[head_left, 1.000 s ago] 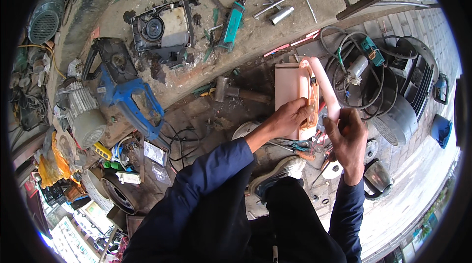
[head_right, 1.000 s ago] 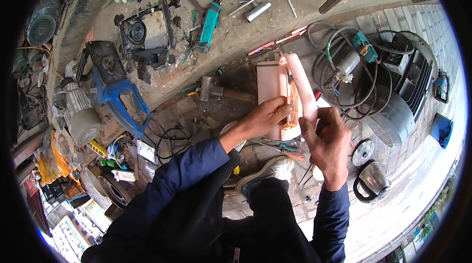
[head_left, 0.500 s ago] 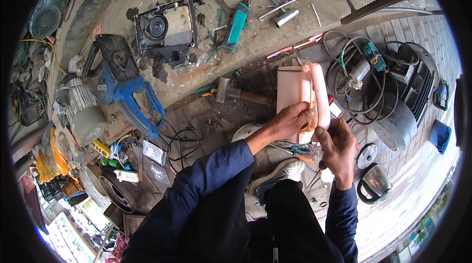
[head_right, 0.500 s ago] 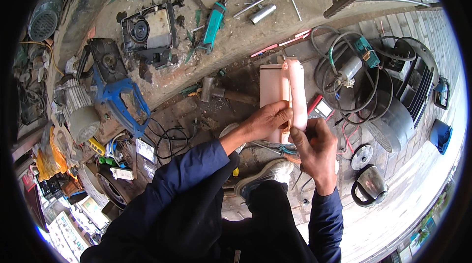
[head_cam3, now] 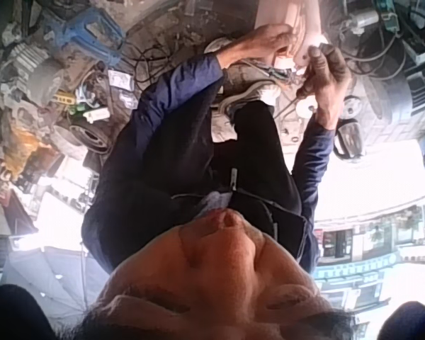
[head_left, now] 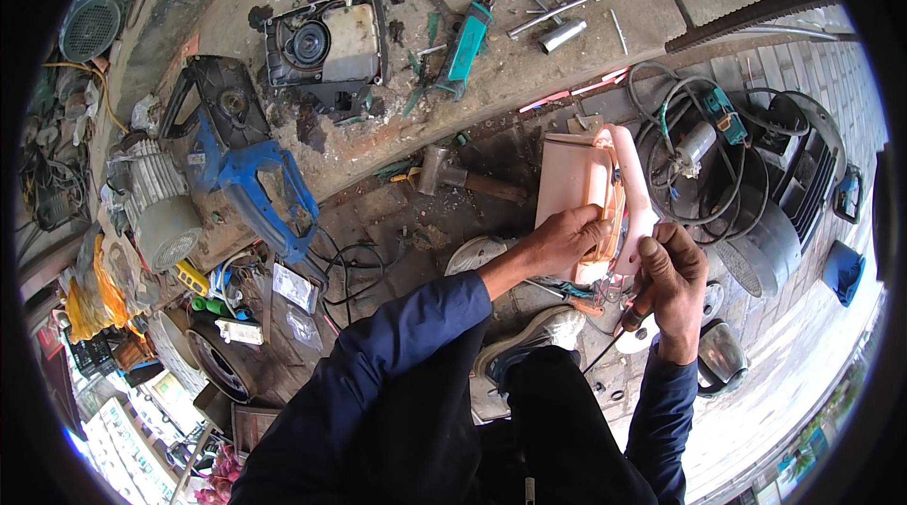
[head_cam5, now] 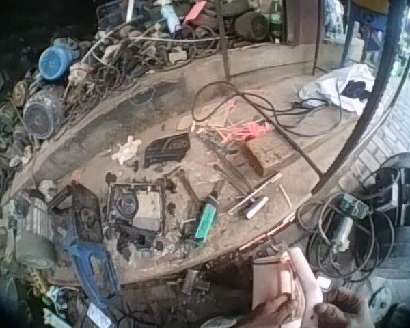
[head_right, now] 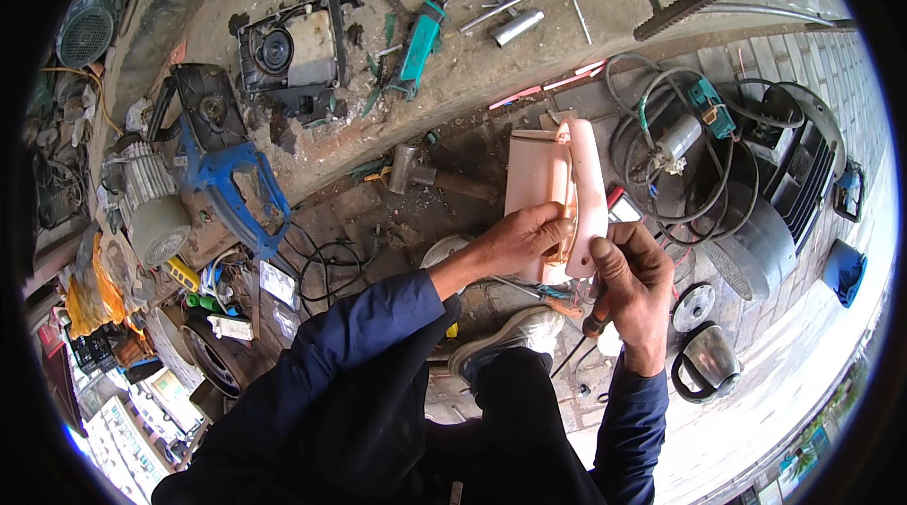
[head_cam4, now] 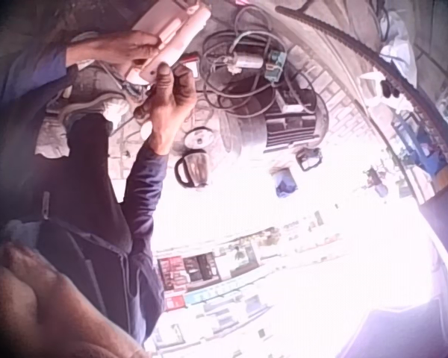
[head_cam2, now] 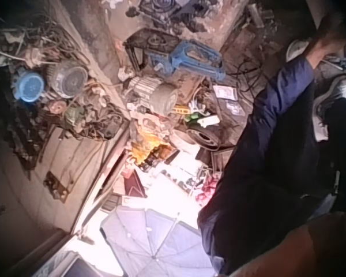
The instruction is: The person repairs a pink electric kettle by testing its internal components with a multimeter, stripping and twisting wires, and reassembling the base. They use a screwdriver to open the kettle and secure the parts back together.
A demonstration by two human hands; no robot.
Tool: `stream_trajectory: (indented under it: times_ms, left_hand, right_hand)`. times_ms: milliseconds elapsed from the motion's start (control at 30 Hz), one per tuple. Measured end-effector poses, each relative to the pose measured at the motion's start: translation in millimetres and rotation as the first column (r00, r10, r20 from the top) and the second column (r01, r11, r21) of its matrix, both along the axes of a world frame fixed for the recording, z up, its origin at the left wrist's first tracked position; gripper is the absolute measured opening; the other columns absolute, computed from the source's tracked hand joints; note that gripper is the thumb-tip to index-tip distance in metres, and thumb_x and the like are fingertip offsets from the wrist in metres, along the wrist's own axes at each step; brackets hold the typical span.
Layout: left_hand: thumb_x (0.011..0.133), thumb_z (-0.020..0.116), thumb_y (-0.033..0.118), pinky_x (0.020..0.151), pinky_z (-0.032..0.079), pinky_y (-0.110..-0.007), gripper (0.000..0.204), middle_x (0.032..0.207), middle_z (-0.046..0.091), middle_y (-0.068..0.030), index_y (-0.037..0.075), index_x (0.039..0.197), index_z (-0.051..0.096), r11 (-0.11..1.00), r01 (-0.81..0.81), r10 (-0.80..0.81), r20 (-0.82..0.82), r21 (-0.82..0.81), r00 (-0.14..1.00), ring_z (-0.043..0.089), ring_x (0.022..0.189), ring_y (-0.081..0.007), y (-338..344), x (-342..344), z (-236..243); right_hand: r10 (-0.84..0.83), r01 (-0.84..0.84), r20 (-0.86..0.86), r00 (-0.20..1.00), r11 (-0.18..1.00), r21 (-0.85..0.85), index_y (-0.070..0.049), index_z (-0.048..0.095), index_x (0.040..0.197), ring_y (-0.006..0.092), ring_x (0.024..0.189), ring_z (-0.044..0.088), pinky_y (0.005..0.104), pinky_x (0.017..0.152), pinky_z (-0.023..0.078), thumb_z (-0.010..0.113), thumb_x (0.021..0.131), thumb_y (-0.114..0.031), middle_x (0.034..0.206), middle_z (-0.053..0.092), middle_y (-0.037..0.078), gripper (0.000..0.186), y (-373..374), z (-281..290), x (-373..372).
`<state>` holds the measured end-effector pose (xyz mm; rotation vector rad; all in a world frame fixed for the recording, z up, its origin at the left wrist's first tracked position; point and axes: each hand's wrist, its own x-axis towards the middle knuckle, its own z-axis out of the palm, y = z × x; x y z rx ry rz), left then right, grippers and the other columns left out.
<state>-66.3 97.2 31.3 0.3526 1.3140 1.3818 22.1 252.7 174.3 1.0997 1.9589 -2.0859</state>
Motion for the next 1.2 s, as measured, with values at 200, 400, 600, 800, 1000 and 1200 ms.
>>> stream_trajectory:
  times_ms: [200, 400, 600, 800, 1000, 1200]
  left_hand:
    - [0.114, 0.052, 0.03, 0.082, 0.052, -0.028, 0.035, 0.099, 0.066, -0.0013, -0.002, 0.124, 0.063, 0.999, -0.035, 0.036, -0.016, 0.041, 0.999, 0.059, 0.091, -0.0077, 1.4, 4.2, -5.4]
    - [0.113, 0.053, 0.031, 0.081, 0.052, -0.027, 0.035, 0.099, 0.066, -0.0009, -0.001, 0.124, 0.063, 0.999, -0.019, 0.021, -0.033, 0.037, 0.999, 0.06, 0.09, -0.008, 0.0, 3.3, -7.0]
    - [0.113, 0.054, 0.033, 0.079, 0.053, -0.027, 0.036, 0.098, 0.067, -0.0008, 0.0, 0.124, 0.064, 0.998, -0.054, 0.053, 0.04, 0.032, 0.998, 0.061, 0.09, -0.0079, -2.0, 2.1, 0.1]
    - [0.11, 0.059, 0.03, 0.09, 0.053, -0.027, 0.039, 0.114, 0.07, -0.0033, -0.001, 0.134, 0.062, 0.996, -0.061, 0.051, 0.141, 0.068, 0.989, 0.064, 0.104, -0.0092, -7.1, -3.7, 4.0]
    - [0.102, 0.069, 0.023, 0.092, 0.054, -0.028, 0.033, 0.116, 0.07, -0.0009, 0.003, 0.129, 0.066, 0.998, -0.049, 0.045, 0.094, 0.041, 0.995, 0.064, 0.106, -0.0093, -14.6, -7.0, 3.2]
    - [0.106, 0.061, 0.019, 0.093, 0.053, -0.03, 0.029, 0.117, 0.071, -0.0037, 0.001, 0.129, 0.065, 0.997, -0.031, 0.029, 0.029, 0.076, 0.999, 0.064, 0.107, -0.0111, -29.3, -8.3, 1.0]
  right_hand:
    - [-0.053, 0.052, -0.015, 0.998, 0.996, -0.075, 0.001, 0.069, 0.099, 0.006, 0.051, 0.055, 0.019, 0.047, 0.042, 0.076, 0.1, -0.023, 0.077, 0.07, 0.003, 0.025, 2.3, -3.0, -3.9]
    - [-0.008, 0.008, -0.006, 1.0, 0.999, -0.04, 0.001, 0.07, 0.097, 0.0065, 0.053, 0.057, 0.0191, 0.047, 0.043, 0.077, 0.098, -0.02, 0.076, 0.07, 0.003, 0.022, 7.7, -6.8, -1.9]
    - [0.066, -0.061, 0.067, 0.996, 0.996, -0.064, 0.001, 0.072, 0.098, 0.0042, 0.048, 0.054, 0.0185, 0.042, 0.037, 0.077, 0.098, -0.018, 0.073, 0.069, 0.002, 0.019, -1.2, -10.9, 4.7]
    - [0.108, -0.098, 0.084, 0.991, 0.989, -0.111, 0.002, 0.073, 0.103, 0.0023, 0.053, 0.052, 0.0199, 0.047, 0.038, 0.077, 0.099, -0.014, 0.073, 0.066, -0.002, 0.018, -2.3, -9.6, 4.7]
    - [0.184, -0.186, -0.021, 0.983, 0.975, -0.12, 0.004, 0.072, 0.108, 0.0076, 0.081, 0.064, 0.0259, 0.075, 0.055, 0.076, 0.099, -0.012, 0.089, 0.072, 0.002, 0.019, -12.1, -20.8, 2.6]
    - [0.215, -0.212, 0.003, 0.977, 0.967, -0.143, 0.003, 0.073, 0.107, 0.0047, 0.081, 0.059, 0.0253, 0.07, 0.049, 0.078, 0.098, -0.02, 0.088, 0.07, 0.0, 0.024, -17.1, -25.9, 1.9]
